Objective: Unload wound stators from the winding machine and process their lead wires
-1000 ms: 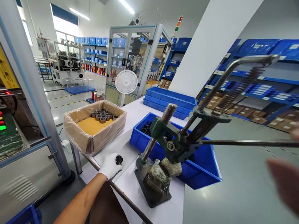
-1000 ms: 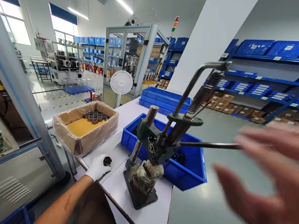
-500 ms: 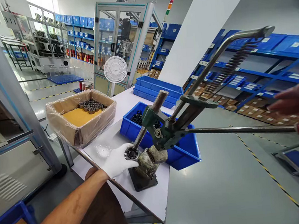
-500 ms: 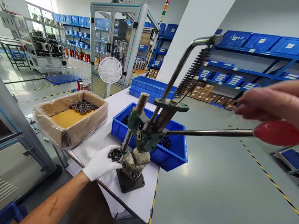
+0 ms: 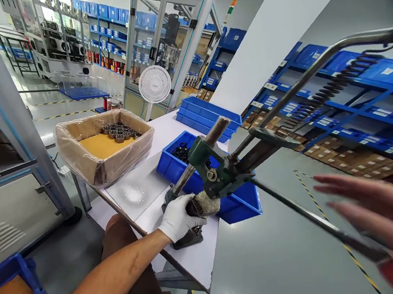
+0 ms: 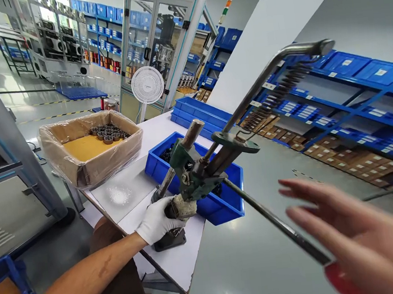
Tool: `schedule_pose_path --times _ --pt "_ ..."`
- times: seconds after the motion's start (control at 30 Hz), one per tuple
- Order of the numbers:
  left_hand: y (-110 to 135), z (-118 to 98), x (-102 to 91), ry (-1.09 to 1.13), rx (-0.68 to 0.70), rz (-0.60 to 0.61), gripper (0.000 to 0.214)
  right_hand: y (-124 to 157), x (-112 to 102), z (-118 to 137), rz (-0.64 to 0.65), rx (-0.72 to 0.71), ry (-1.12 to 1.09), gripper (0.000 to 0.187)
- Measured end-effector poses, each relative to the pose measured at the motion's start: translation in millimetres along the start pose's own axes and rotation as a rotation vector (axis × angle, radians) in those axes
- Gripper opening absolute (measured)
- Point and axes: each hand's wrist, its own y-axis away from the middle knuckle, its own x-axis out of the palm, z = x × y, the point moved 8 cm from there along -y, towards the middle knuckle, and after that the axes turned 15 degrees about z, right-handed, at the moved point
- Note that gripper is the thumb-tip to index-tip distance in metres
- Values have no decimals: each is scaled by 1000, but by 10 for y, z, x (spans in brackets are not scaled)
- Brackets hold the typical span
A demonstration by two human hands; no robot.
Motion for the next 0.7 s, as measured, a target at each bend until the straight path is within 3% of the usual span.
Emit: schedule_pose_path --times 0.07,0.13,0.17,0.23,0.3,0.37,0.53,0.63,0.7 --pt "18 8 -5 17 2 -18 72 244 505 -68 97 0 -162 44" --pt "29 3 0 32 7 -22 74 365 961 -213 90 129 -276 47" --pt "31 0 6 40 11 -20 75 371 1214 -249 152 157 -360 50" --pt "32 -6 15 48 19 -15 73 353 1678 -325 346 259 -540 55" --pt "31 -14 13 42 24 -12 70 368 2003 -386 557 373 -661 55" --pt "29 -31 7 31 37 -2 68 372 2143 -476 617 441 -660 54" --pt "28 -72 -21 -1 81 12 68 153 2328 -702 249 375 -501 57" --pt "22 -77 -36 -20 95 7 64 57 2547 -715 183 338 -511 57" --pt "14 -83 -41 -36 104 4 60 53 2571 -690 183 317 -528 55"
